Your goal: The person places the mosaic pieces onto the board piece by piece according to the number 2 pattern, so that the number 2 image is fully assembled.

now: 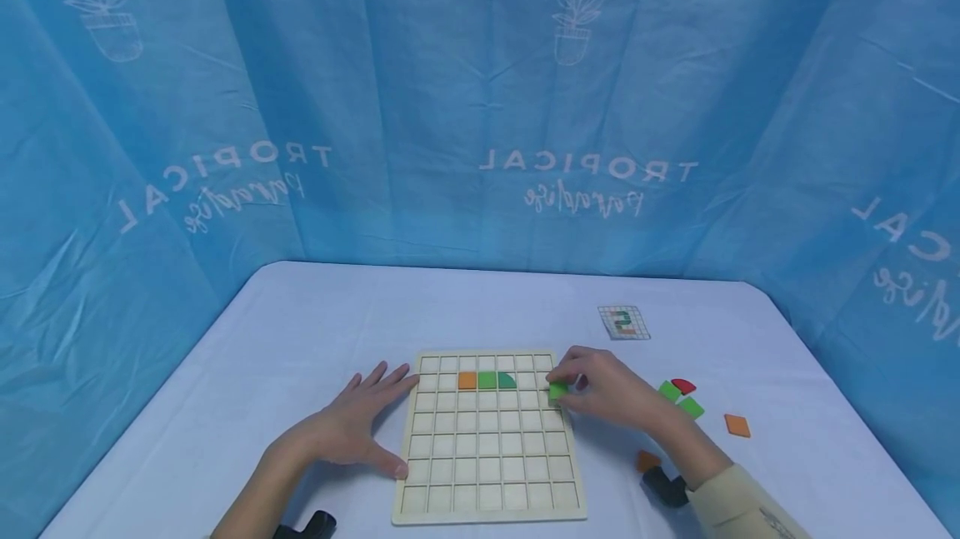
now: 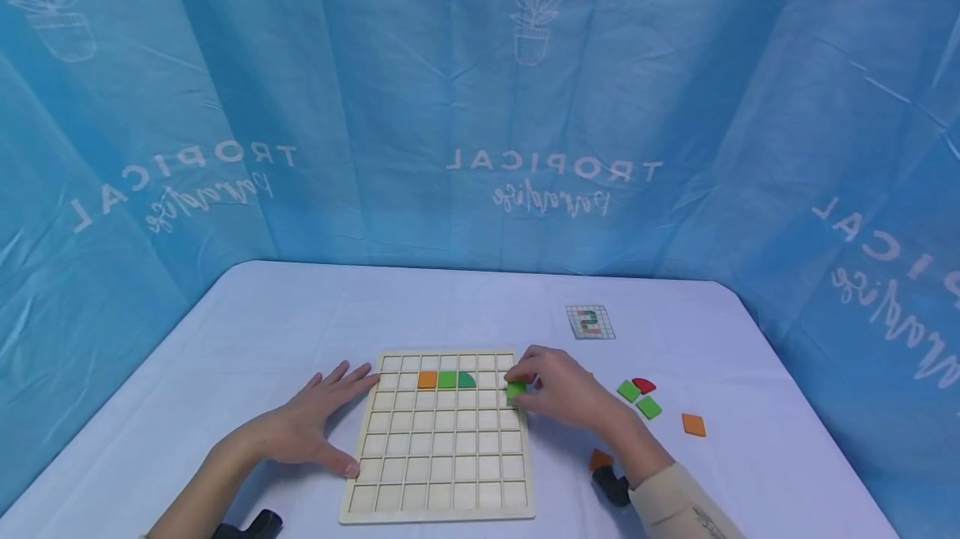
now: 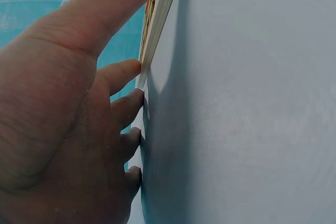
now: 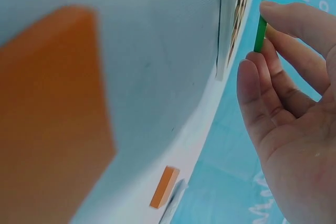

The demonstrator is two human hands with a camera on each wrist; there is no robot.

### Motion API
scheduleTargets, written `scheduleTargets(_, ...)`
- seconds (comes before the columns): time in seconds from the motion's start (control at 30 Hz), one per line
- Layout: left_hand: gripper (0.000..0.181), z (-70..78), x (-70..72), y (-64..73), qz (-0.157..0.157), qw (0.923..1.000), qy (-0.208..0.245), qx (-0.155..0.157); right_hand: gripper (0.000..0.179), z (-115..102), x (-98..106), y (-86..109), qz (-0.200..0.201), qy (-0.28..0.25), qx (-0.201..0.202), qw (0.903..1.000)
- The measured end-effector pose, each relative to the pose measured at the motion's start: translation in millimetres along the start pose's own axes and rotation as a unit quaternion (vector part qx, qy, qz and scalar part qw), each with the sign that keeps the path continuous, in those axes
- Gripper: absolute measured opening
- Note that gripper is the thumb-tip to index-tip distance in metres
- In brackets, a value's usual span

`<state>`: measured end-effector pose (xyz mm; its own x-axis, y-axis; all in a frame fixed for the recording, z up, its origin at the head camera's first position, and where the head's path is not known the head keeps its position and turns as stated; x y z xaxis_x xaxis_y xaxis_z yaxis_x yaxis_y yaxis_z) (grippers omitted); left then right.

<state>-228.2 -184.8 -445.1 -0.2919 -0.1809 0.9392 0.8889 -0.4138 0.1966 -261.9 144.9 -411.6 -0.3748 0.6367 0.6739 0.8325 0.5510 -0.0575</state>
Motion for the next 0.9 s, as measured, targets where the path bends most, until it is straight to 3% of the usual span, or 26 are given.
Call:
scheduleTargets(0.57, 0.124, -1.0, -1.2, -1.4, -0.002, 0.9999, -0.006, 0.013, 0.025, -19.0, -20.5, -24.8, -0.036, 0.017, 0.032, 0.9987)
scheduleTargets(0.9, 0.122, 1.6, 1.0, 0.6, 0.001, 1.0000, 0.003, 0.000, 0.027, -26.8, -34.0, -37.8, -0.055, 0.033, 0.023, 0.9977)
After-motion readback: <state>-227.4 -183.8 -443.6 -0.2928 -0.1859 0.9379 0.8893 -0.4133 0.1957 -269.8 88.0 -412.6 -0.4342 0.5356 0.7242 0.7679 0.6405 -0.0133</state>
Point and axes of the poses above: each hand's wrist, its own y-axis away from the middle knuckle, its own x-axis out of the back of the hand, z = x × y, the point moved 6 cm from there along -y, towards the middle knuckle, and after that the axes turned 12 degrees about -y, right-handed, at the moved point
